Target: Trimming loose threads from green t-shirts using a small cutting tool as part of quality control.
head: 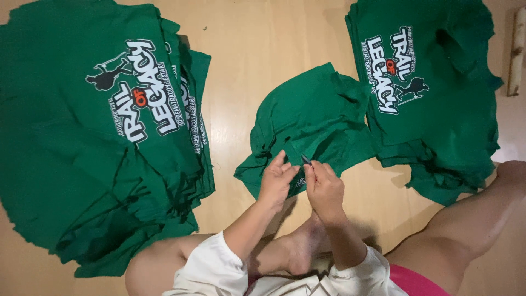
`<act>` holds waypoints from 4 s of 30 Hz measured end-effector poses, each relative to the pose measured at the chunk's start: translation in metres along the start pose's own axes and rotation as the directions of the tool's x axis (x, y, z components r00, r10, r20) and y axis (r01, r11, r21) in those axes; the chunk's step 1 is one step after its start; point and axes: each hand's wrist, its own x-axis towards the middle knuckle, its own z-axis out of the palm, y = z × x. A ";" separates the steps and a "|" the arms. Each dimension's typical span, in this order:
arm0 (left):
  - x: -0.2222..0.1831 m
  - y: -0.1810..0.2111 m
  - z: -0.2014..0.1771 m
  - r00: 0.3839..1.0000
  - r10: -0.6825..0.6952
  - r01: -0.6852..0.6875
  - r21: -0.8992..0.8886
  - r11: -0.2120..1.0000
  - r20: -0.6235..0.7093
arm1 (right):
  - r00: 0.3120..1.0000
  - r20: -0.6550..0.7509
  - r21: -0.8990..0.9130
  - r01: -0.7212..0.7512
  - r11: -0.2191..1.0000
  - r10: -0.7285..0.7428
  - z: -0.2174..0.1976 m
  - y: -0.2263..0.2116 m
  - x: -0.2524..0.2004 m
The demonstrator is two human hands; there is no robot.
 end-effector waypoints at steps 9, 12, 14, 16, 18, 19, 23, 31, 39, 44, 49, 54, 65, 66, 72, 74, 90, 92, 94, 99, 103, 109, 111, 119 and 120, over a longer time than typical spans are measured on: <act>-0.008 0.043 0.044 0.996 0.057 -0.058 -0.007 0.998 -0.062 | 1.000 0.009 0.092 -0.005 0.996 0.004 -0.020 0.012 0.009; 0.007 0.034 0.047 0.997 0.034 -0.037 -0.051 0.998 -0.068 | 1.000 0.005 0.112 -0.005 0.994 0.004 -0.029 0.009 0.015; 0.006 0.034 0.051 0.994 0.042 -0.049 -0.066 0.997 -0.099 | 0.999 -0.020 0.219 -0.042 0.975 0.047 -0.031 0.015 0.018; 0.004 0.036 0.055 0.991 0.047 -0.058 -0.082 0.995 -0.127 | 0.995 -0.039 0.320 -0.076 0.944 0.094 -0.029 0.023 0.019; 0.001 0.041 0.056 0.986 0.053 -0.072 -0.117 0.991 -0.158 | 0.971 -0.005 0.551 -0.197 0.811 0.239 -0.019 0.030 0.019; 0.000 0.041 0.058 0.985 0.055 -0.075 -0.117 0.990 -0.162 | 0.972 -0.002 0.553 -0.196 0.810 0.236 -0.022 0.023 0.022; -0.005 0.046 0.066 0.980 0.119 -0.138 -0.118 0.983 -0.161 | 0.976 0.043 0.567 -0.199 0.799 0.213 -0.020 0.008 0.034; -0.002 0.048 0.051 0.980 0.092 -0.113 -0.110 0.987 -0.179 | 0.946 0.188 0.420 -0.322 0.849 0.266 0.004 0.057 0.059; 0.012 0.039 0.039 0.976 0.016 -0.056 -0.177 0.983 -0.219 | 0.971 0.217 0.226 -0.155 0.962 0.106 -0.049 -0.008 0.037; 0.011 0.049 0.047 0.977 0.021 -0.061 -0.187 0.980 -0.211 | 0.987 0.132 0.179 -0.112 0.977 0.089 -0.026 0.008 0.024; -0.014 0.066 0.058 0.980 0.056 -0.070 -0.067 0.995 -0.192 | 0.995 0.029 0.216 -0.098 0.971 0.094 -0.026 0.016 0.026; -0.016 0.052 0.052 0.987 0.108 -0.095 0.111 0.989 -0.119 | 0.993 0.044 0.242 -0.117 0.963 0.110 -0.027 0.010 0.025; -0.015 0.028 0.047 0.981 0.168 -0.164 0.051 0.985 -0.099 | 0.987 0.081 0.216 -0.156 0.964 0.141 -0.035 0.016 0.017; -0.018 0.027 0.050 0.983 0.155 -0.153 0.023 0.988 -0.097 | 0.988 0.087 0.201 -0.146 0.969 0.131 -0.035 0.016 0.015; -0.039 0.037 0.068 0.981 -0.081 0.063 -0.108 0.992 -0.176 | 0.972 0.152 0.153 -0.200 0.968 0.177 -0.043 0.018 0.001; -0.019 0.011 0.056 0.978 -0.101 0.081 -0.112 0.990 -0.181 | 0.974 0.155 0.158 -0.192 0.969 0.167 -0.042 0.022 -0.003; -0.042 -0.008 0.060 0.974 0.030 -0.056 -0.110 0.992 -0.226 | 1.000 0.002 0.048 -0.001 0.999 0.001 -0.041 0.028 -0.031; -0.032 -0.019 0.055 0.972 0.035 -0.063 -0.115 0.991 -0.233 | 1.000 0.001 0.070 0.002 0.998 -0.002 -0.041 0.031 -0.033; -0.030 -0.024 0.053 0.969 0.037 -0.069 -0.122 0.990 -0.243 | 1.000 0.003 0.091 0.005 0.996 -0.005 -0.041 0.033 -0.036; -0.029 -0.022 0.050 0.968 0.017 -0.050 -0.127 0.991 -0.251 | 1.000 -0.009 0.072 -0.004 0.997 0.004 -0.035 0.034 -0.036; -0.026 -0.027 0.045 0.968 0.000 -0.031 -0.121 0.992 -0.251 | 1.000 -0.013 0.073 0.000 0.997 0.001 -0.031 0.042 -0.034; -0.032 -0.017 0.050 0.966 0.033 -0.063 -0.109 0.992 -0.258 | 1.000 -0.012 0.163 -0.026 0.986 0.028 -0.040 0.030 -0.028; -0.034 -0.015 0.052 0.967 0.042 -0.068 -0.094 0.993 -0.253 | 0.999 0.012 0.185 -0.041 0.982 0.039 -0.043 0.022 -0.028; -0.030 -0.022 0.045 0.964 0.051 -0.071 -0.068 0.995 -0.259 | 0.999 -0.008 0.213 -0.048 0.976 0.051 -0.040 0.032 -0.026; -0.032 -0.020 0.047 0.963 0.054 -0.074 -0.065 0.995 -0.264 | 0.999 -0.008 0.198 -0.045 0.979 0.048 -0.043 0.030 -0.025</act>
